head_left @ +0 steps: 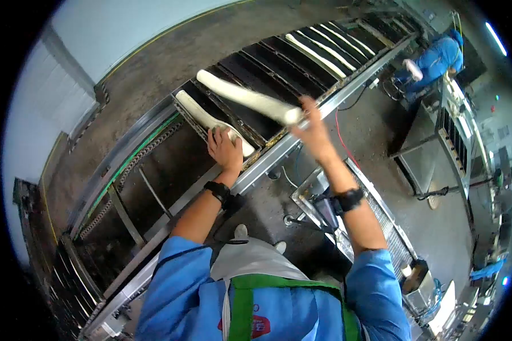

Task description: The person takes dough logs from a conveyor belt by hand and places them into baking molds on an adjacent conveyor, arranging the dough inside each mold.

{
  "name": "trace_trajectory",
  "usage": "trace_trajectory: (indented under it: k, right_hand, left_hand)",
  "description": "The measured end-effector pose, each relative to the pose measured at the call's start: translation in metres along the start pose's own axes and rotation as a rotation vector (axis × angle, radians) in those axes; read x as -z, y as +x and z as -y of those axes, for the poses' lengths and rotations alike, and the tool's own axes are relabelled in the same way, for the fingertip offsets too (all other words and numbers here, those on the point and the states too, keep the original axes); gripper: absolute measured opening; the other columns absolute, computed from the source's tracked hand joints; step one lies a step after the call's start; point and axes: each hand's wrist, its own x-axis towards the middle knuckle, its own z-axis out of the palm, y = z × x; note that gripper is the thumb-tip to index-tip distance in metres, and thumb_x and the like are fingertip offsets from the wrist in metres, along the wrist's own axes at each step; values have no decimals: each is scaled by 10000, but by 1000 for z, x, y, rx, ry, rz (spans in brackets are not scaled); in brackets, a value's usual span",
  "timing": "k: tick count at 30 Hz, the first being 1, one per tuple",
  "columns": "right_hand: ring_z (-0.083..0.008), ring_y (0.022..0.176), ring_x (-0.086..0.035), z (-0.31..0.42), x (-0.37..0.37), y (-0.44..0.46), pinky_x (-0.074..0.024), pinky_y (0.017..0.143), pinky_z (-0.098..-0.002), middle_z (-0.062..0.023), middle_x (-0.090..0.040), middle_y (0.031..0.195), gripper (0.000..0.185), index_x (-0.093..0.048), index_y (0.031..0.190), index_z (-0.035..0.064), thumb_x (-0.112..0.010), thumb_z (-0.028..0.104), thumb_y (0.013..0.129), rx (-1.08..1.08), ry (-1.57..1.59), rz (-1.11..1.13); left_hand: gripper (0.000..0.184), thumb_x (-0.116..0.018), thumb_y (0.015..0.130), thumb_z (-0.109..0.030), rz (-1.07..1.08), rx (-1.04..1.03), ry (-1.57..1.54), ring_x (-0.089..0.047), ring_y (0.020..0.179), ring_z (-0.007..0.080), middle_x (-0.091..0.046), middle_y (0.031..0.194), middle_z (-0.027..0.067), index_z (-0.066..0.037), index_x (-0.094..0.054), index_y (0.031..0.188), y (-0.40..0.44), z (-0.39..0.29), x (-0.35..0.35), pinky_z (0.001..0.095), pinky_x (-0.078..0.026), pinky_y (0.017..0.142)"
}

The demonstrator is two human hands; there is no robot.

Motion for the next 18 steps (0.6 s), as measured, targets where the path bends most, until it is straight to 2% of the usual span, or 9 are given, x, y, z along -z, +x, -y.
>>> trace_trajectory:
  k: [1, 2, 5, 8, 11, 13, 14, 16, 18]
  right_hand:
    - [-346, 1059, -324, -13, -12, -10, -276, 908, -369, -193, -331, 1136, 601, -342, 1143, 70, -620, 87, 610, -66, -84, 100]
    - [-312, 1072, -332, -9, -14, -22, -272, 912, -352, -147, -377, 1117, 513, -369, 1137, 100, -584, 107, 671, -126, -239, 104]
    - [-327, 1027, -344, -40, 18, -67, -305, 863, -385, -127, -373, 1108, 473, -408, 1097, 118, -586, 102, 659, -229, -208, 146]
    - [-331, 1008, -348, -95, 67, -127, -327, 841, -400, -108, -377, 1106, 474, -429, 1080, 131, -610, 112, 643, -451, -312, 151]
    - [-325, 1023, -352, -128, 121, -213, -360, 818, -431, -119, -372, 1123, 497, -425, 1095, 144, -626, 184, 641, -695, -702, 229]
    - [-341, 1017, -349, -119, 156, -260, -344, 827, -440, -131, -370, 1118, 502, -412, 1101, 150, -611, 197, 643, -903, -746, 183]
    - [-340, 1025, -348, -110, 174, -281, -348, 822, -446, -130, -362, 1128, 513, -408, 1107, 153, -614, 198, 639, -1002, -758, 160]
    - [-337, 1037, -348, -109, 200, -313, -357, 817, -452, -126, -347, 1145, 528, -402, 1115, 161, -617, 204, 635, -1101, -851, 128]
    - [-323, 1083, -321, -106, 224, -355, -343, 827, -489, -123, -328, 1167, 544, -361, 1150, 177, -586, 138, 656, -1202, -942, 42]
  left_hand:
    - [349, -509, 684, -219, -32, 5, 30, -228, 1177, 260, -383, 1174, 57, -114, -477, 1016, 0, -1, -1, 455, -206, 917]
    - [349, -509, 684, -219, -14, -16, 27, -228, 1177, 260, -383, 1174, 57, -114, -477, 1016, 2, 1, -1, 455, -206, 917]
    - [328, -506, 691, -197, 21, 33, 93, -248, 1166, 247, -396, 1156, 36, -124, -479, 1009, 6, -2, 1, 470, -231, 889]
    - [250, -540, 666, -145, -52, -178, 33, -383, 1014, 285, -480, 1011, 106, -82, -515, 907, 21, -4, -9, 421, -306, 839]
    - [203, -534, 663, -108, -76, -330, -6, -434, 893, 298, -512, 888, 122, -54, -536, 858, 37, 16, -28, 406, -313, 815]
    - [222, -519, 693, -136, -14, -213, 210, -403, 973, 266, -483, 997, 100, -108, -540, 913, 44, 20, -39, 421, -294, 833]
    - [274, -514, 720, -197, 70, -107, 212, -339, 1071, 251, -414, 1130, 69, -164, -511, 991, 31, -22, -4, 440, -272, 848]
    - [323, -506, 747, -273, -14, -340, 318, -279, 1135, 245, -336, 1221, 42, -196, -467, 1059, 43, 7, -23, 454, -241, 869]
    - [343, -492, 771, -316, 32, -383, 271, -229, 1173, 239, -296, 1259, 39, -195, -445, 1088, 44, 13, -41, 458, -214, 888]
